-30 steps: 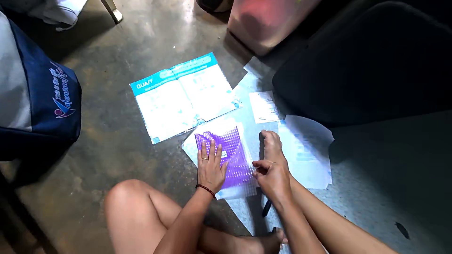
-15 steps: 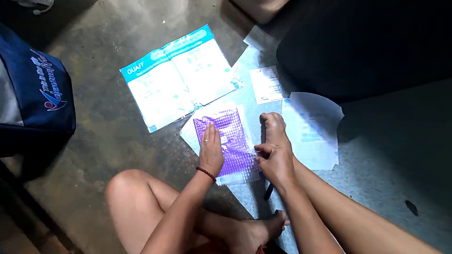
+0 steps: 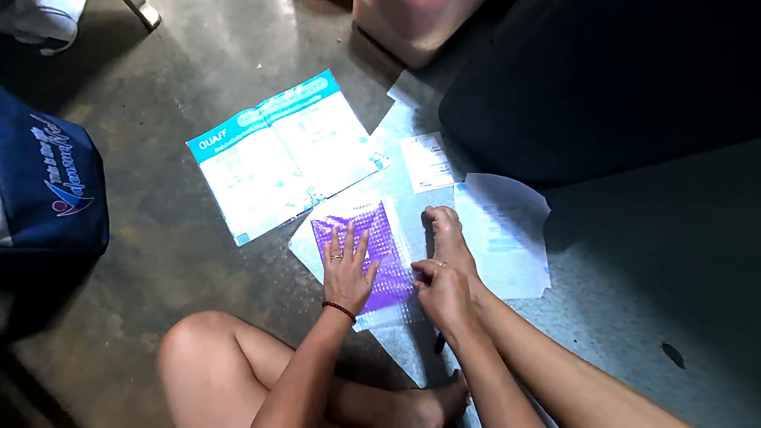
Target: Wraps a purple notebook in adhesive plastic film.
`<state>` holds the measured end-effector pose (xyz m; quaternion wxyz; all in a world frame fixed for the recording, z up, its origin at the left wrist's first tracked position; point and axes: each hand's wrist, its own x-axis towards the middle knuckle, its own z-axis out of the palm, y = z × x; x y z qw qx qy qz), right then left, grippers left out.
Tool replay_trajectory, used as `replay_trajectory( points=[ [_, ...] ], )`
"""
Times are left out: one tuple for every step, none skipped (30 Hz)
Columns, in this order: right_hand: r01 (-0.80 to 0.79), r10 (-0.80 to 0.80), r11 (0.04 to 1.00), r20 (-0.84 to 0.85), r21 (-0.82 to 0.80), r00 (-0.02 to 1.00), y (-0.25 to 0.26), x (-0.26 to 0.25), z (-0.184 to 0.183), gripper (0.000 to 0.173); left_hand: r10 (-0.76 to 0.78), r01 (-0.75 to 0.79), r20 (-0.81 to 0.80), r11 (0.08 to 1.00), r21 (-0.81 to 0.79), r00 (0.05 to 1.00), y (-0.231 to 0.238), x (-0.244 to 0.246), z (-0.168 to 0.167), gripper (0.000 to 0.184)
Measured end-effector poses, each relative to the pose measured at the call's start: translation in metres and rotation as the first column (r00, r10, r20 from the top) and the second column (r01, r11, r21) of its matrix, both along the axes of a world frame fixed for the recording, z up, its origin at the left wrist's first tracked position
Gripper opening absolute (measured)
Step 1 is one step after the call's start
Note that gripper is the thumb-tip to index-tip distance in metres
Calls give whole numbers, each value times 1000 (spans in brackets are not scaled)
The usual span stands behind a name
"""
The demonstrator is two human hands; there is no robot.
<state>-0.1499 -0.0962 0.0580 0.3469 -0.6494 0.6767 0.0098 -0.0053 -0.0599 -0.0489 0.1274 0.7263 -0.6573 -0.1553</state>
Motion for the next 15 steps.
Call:
replay_trajectory(
  points=[
    [1,-1,1000,-7,14,1000,-1,1,0,32,-7,7,3,1000,-1,1000,0,0,0,61],
    [0,1,1000,-14,21,1000,-1,1,0,32,-13,13,2,1000,0,1000,1,0,0,62],
    [-3,4,1000,-22,18,1000,-1,1,0,32,-19,19,0,1000,6,1000,0,0,1,64],
    [-8,8,1000,-28,9,1000,-1,1,-2,32,-26,26,-2,1000,13,1000,0,0,1,67],
    [-11,11,1000,-33,3,999,0,1,-3,31,-30,31,-5,999,22,1000,1,0,2,72],
    [-16,16,1000,-33,-4,999,0,1,-6,30,-33,33,-8,999,39,999,1,0,3,77],
    [-28,28,999,-29,-25,999,1,-1,-12,27,-32,33,-10,998,55,999,1,0,4,82],
    [-46,44,997,-28,-68,999,2,-4,-21,24,-33,34,-2,996,80,999,0,0,6,88],
    [-57,55,994,-30,-91,998,3,-6,-26,22,-38,37,7,994,99,999,0,0,7,92],
    [-60,56,994,-39,-93,998,4,-6,-26,23,-44,42,16,991,124,999,0,0,8,95],
    [-53,49,995,-44,-81,998,4,-6,-25,25,-51,47,24,987,152,998,-1,0,8,99],
    [-42,38,996,-46,-74,998,5,-6,-24,27,-55,49,33,985,164,998,-1,0,8,101],
    [-28,25,997,-43,-75,999,6,-7,-22,29,-57,49,38,983,175,998,-2,0,8,103],
    [-15,12,996,-32,-87,999,8,-8,-19,30,-62,52,45,981,185,997,-2,0,7,105],
    [-2,1,994,-16,-112,1000,10,-10,-18,30,-67,55,55,979,197,996,-2,0,7,106]
  ],
)
